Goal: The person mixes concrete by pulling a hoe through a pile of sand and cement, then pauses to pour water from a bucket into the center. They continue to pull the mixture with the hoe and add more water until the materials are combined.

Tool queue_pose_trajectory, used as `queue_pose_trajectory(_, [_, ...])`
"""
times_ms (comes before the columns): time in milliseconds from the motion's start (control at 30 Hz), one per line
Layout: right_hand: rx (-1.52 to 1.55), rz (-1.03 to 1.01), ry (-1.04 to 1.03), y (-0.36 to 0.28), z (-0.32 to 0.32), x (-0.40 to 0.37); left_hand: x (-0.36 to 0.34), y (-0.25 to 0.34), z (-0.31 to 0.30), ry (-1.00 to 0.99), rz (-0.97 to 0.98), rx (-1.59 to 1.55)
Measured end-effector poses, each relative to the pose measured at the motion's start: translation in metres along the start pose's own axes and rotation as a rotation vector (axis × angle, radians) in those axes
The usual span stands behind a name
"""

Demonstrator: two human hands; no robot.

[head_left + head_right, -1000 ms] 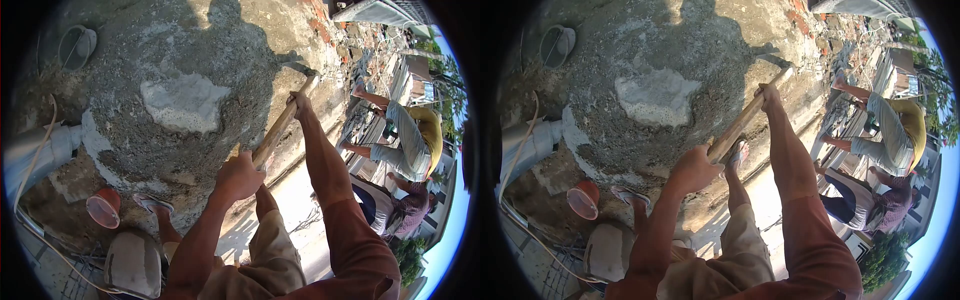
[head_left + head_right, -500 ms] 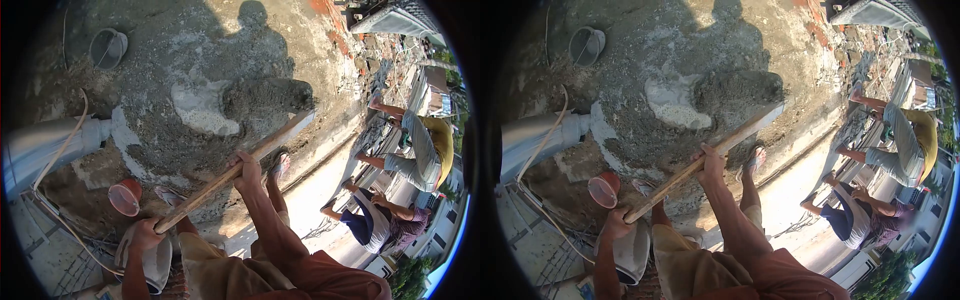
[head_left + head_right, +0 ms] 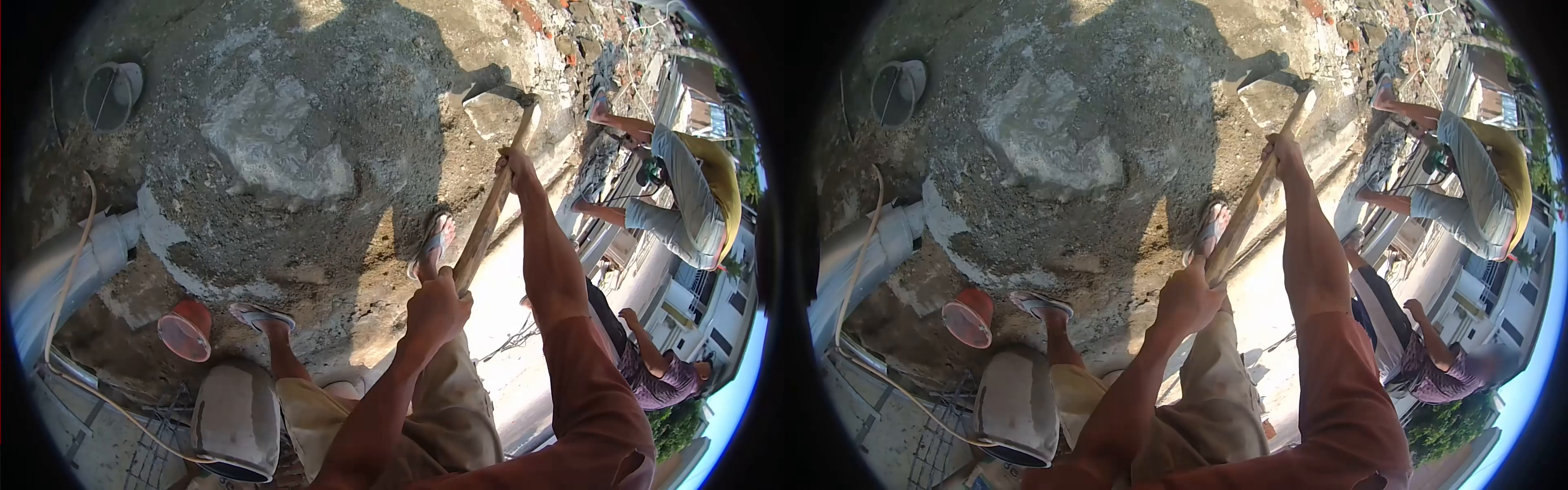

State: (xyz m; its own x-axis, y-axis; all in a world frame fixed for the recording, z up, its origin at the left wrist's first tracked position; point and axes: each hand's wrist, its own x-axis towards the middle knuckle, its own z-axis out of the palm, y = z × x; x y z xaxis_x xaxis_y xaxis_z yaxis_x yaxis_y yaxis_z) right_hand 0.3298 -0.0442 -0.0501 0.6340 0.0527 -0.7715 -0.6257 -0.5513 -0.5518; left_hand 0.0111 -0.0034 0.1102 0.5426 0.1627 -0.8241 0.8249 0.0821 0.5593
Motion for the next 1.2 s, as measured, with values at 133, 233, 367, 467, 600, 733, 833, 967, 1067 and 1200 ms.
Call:
queue_pose_trajectory(133, [0.100, 0.116, -0.067, 0.043, 0.029, -0.034, -0.061, -0.013, -0.055, 0.016, -0.024, 0.161])
queue_pose_trajectory(233, [0.341, 0.217, -0.104, 0.085, 0.070, -0.067, -0.102, -0.048, -0.105, 0.049, -0.023, 0.292])
queue_pose_trajectory(367, [0.597, 0.284, -0.096, 0.090, 0.102, -0.145, -0.146, -0.062, -0.164, 0.048, 0.011, 0.395])
queue_pose_trajectory(467, [0.719, 0.264, -0.056, 0.100, 0.128, -0.202, -0.202, -0.079, -0.206, 0.053, 0.007, 0.391])
queue_pose_trajectory(600, [0.914, 0.316, -0.150, 0.121, 0.188, -0.316, -0.281, -0.154, -0.247, 0.240, -0.013, 0.299])
queue_pose_trajectory(733, [0.881, 0.413, -0.399, 0.157, 0.193, -0.350, -0.316, -0.243, -0.220, 0.309, -0.113, 0.211])
queue_pose_trajectory(833, [0.784, 0.360, -0.313, 0.159, 0.160, -0.340, -0.291, -0.256, -0.158, 0.293, -0.024, 0.255])
queue_pose_trajectory(967, [0.634, 0.195, -0.233, 0.142, 0.072, -0.247, -0.197, -0.239, -0.043, 0.054, 0.146, -0.022])
queue_pose_trajectory(1067, [0.340, 0.097, 0.011, 0.103, 0.023, -0.165, -0.124, -0.175, 0.025, 0.023, 0.134, -0.074])
queue_pose_trajectory(1200, [0.327, 0.118, -0.071, 0.098, -0.017, -0.073, -0.091, -0.089, 0.034, -0.023, 0.046, -0.077])
